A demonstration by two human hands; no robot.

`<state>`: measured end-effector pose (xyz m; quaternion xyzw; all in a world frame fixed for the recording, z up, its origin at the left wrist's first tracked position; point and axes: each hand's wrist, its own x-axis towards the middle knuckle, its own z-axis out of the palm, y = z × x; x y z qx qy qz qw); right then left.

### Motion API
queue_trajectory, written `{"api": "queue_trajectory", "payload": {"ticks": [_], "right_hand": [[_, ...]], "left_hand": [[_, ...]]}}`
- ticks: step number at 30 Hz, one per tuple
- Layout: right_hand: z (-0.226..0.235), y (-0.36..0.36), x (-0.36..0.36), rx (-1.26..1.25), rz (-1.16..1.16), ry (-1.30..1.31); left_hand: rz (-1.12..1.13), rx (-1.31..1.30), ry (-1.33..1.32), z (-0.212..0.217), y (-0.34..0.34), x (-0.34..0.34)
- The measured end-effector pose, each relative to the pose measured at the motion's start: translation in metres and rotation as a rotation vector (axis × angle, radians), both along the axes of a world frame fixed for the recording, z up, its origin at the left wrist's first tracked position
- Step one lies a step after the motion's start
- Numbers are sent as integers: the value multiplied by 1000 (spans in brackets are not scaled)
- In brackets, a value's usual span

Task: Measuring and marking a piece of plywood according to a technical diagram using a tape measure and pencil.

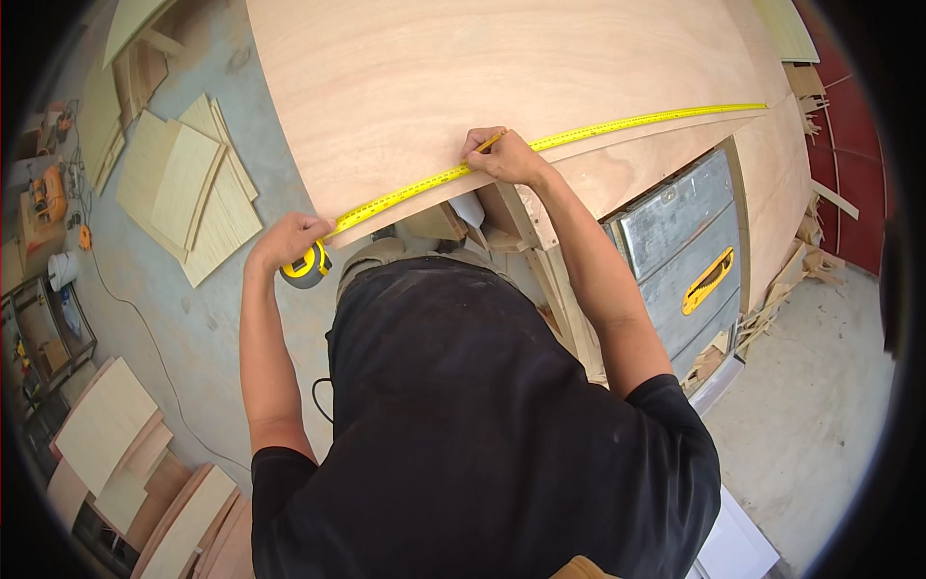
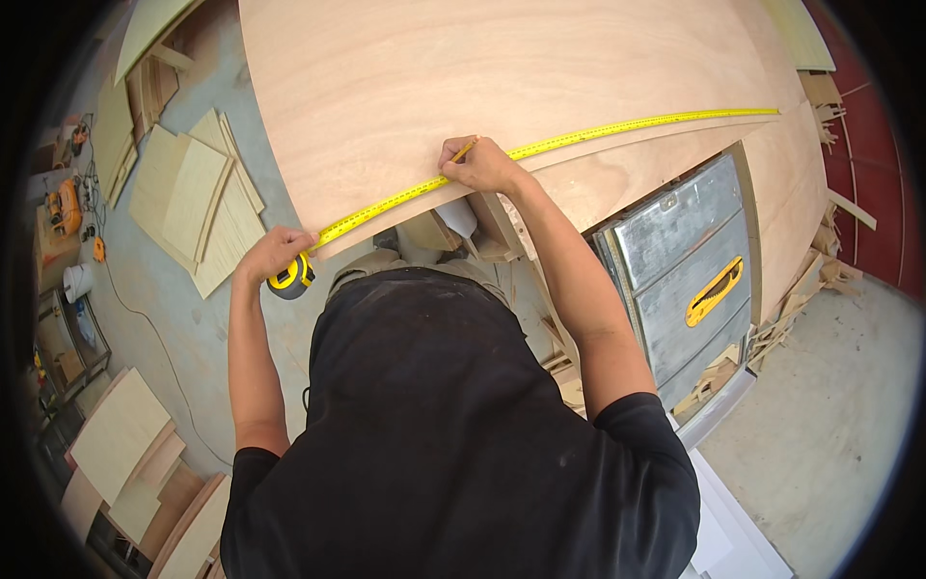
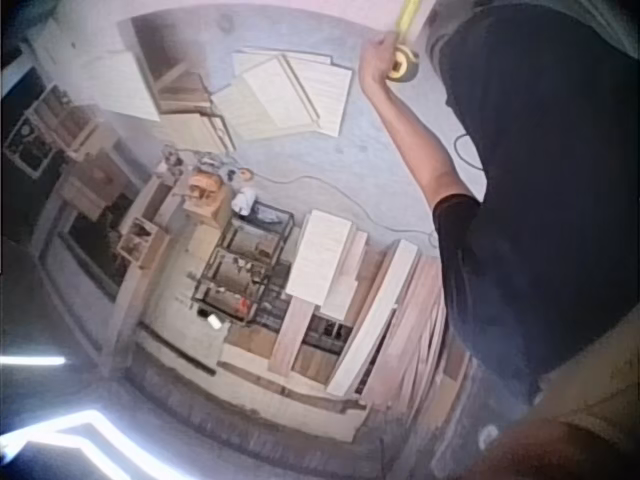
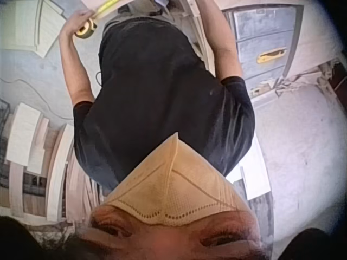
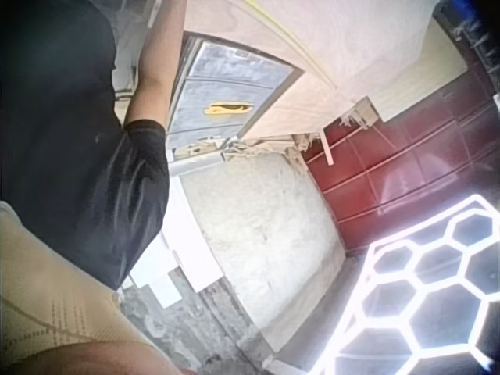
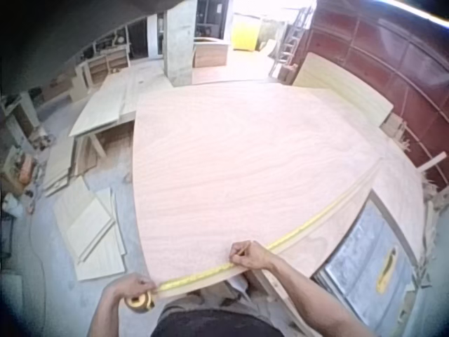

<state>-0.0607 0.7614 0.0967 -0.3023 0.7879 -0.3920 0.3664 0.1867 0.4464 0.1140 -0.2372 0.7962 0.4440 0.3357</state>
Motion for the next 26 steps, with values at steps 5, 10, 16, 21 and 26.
{"api": "queue_trajectory", "payload": {"ticks": [5,10,16,21,26], "right_hand": [[3,-1,1,8,13,-12],[1,-1,0,27,1,-28],[-5,0,-3,-2,2,-41],[-1,-1,-2,1,9,-51],[-7,-1,-3,-2,3,-67]], "left_hand": [[29,0,5,-2,0,2],[36,-3,-12,-4,-1,2],[35,9,-16,-2,-1,0],[36,10,-28,-3,-1,0],[14,-9,-27,2,0,-2]]}}
